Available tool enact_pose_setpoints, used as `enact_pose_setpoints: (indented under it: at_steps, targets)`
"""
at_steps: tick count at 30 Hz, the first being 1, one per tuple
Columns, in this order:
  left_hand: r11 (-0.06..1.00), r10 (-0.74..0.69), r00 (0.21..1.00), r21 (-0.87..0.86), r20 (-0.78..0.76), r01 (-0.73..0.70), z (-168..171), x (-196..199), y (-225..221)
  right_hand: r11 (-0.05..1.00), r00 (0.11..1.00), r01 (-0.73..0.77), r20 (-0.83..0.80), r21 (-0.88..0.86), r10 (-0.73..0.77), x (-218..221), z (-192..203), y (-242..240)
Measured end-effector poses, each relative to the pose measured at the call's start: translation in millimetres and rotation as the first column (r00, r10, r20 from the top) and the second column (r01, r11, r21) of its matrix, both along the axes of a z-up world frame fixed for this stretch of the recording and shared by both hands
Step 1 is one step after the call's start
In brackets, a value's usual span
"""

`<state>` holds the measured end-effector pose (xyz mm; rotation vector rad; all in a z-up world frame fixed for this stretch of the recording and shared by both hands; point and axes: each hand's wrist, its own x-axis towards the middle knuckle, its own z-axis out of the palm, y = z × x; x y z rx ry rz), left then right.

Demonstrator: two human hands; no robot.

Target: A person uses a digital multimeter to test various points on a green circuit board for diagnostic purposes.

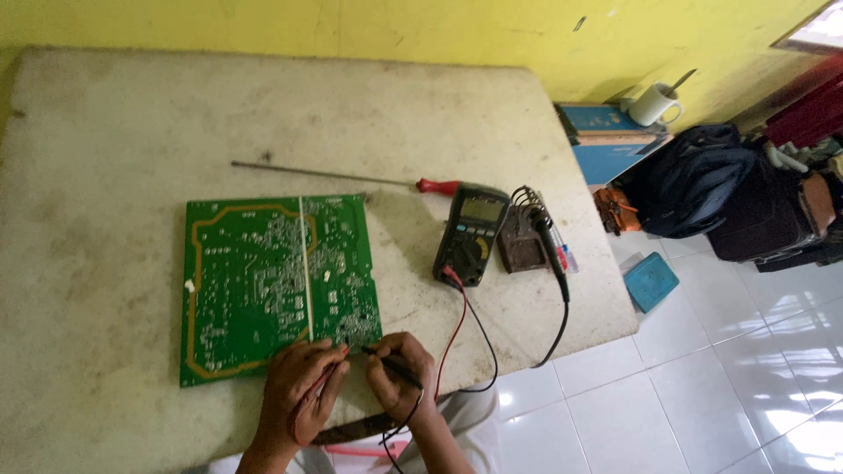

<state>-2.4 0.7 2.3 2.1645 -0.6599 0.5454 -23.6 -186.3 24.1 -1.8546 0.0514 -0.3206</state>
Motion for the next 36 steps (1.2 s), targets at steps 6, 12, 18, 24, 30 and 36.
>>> enact_pose_setpoints:
  at_steps: [6,12,18,24,30,36]
  targets:
    - [0.998,0.052,0.998,-0.030,0.037,-0.051,-19.3,1.0,-2.4,0.999,0.993,0.006,-0.116,0.042,-0.001,-3.8,3.1,-1.2]
    - [1.000,-0.005,1.000,0.005,0.010,0.005,-17.4,7.0,2.2,0.998,0.996,0.037,-0.085,0.047,-0.033,-0.1,8.6,1.8]
    - [1.000,-0.013,0.999,-0.008,-0.044,0.012,-1.1,3.1,-0.5,0.999,0.998,0.039,-0.055,-0.010,-0.039,0.4,2.9,0.8]
    - [1.000,-0.020,1.000,-0.012,0.013,0.021,-0.1,2.8,-1.0,1.000,1.000,-0.007,-0.012,0.025,0.007,-0.8,4.8,-0.7]
    - [1.000,-0.015,1.000,-0.004,0.002,0.015,10.5,0.6,-3.7,0.999,1.000,-0.003,0.013,0.048,0.002,-0.3,-11.5,-2.0]
    - [0.986,0.017,1.000,-0.166,0.021,-0.014,-2.7,2.6,-5.0,0.992,0.990,-0.026,0.144,0.122,0.008,3.9,-33.3,-4.6]
